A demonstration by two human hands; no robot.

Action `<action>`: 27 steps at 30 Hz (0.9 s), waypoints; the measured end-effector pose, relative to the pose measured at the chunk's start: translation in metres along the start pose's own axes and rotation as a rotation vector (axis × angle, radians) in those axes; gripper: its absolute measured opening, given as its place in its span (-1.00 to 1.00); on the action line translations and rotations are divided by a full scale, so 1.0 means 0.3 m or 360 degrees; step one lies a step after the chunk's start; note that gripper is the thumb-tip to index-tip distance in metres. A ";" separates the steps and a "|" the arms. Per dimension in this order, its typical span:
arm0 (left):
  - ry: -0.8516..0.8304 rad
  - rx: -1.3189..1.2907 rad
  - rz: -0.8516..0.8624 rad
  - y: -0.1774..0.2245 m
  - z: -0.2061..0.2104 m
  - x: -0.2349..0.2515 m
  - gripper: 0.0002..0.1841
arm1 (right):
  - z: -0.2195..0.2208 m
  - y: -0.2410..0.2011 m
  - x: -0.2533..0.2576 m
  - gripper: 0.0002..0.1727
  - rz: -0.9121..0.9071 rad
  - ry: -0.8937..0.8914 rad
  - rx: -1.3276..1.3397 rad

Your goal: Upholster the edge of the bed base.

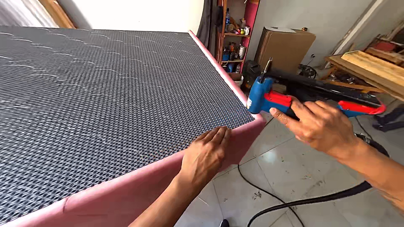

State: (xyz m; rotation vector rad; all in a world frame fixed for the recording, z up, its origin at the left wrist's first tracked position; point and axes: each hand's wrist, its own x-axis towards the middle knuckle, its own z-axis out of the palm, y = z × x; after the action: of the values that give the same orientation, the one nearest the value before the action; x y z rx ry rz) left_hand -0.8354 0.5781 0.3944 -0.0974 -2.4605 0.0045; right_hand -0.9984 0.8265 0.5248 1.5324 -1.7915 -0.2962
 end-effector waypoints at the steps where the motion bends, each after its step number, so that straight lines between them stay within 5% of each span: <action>1: -0.0015 -0.0013 0.0015 0.018 0.016 0.030 -0.67 | -0.004 0.016 -0.011 -0.49 0.0010 0.0003 -0.0015; 15: 0.0207 0.0124 0.0017 -0.032 -0.028 -0.075 -0.65 | 0.084 -0.145 -0.029 -0.52 -0.0151 0.0082 0.0175; 27: 0.0232 0.0137 0.0026 -0.055 -0.041 -0.100 -0.66 | 0.092 -0.069 0.010 -0.53 -0.0206 0.0090 0.0164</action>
State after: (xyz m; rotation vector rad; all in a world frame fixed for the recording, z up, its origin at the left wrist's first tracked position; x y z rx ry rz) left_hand -0.8055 0.5593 0.3856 -0.0776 -2.3100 0.1068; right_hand -1.0012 0.8104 0.4941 1.7165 -1.6898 -0.2235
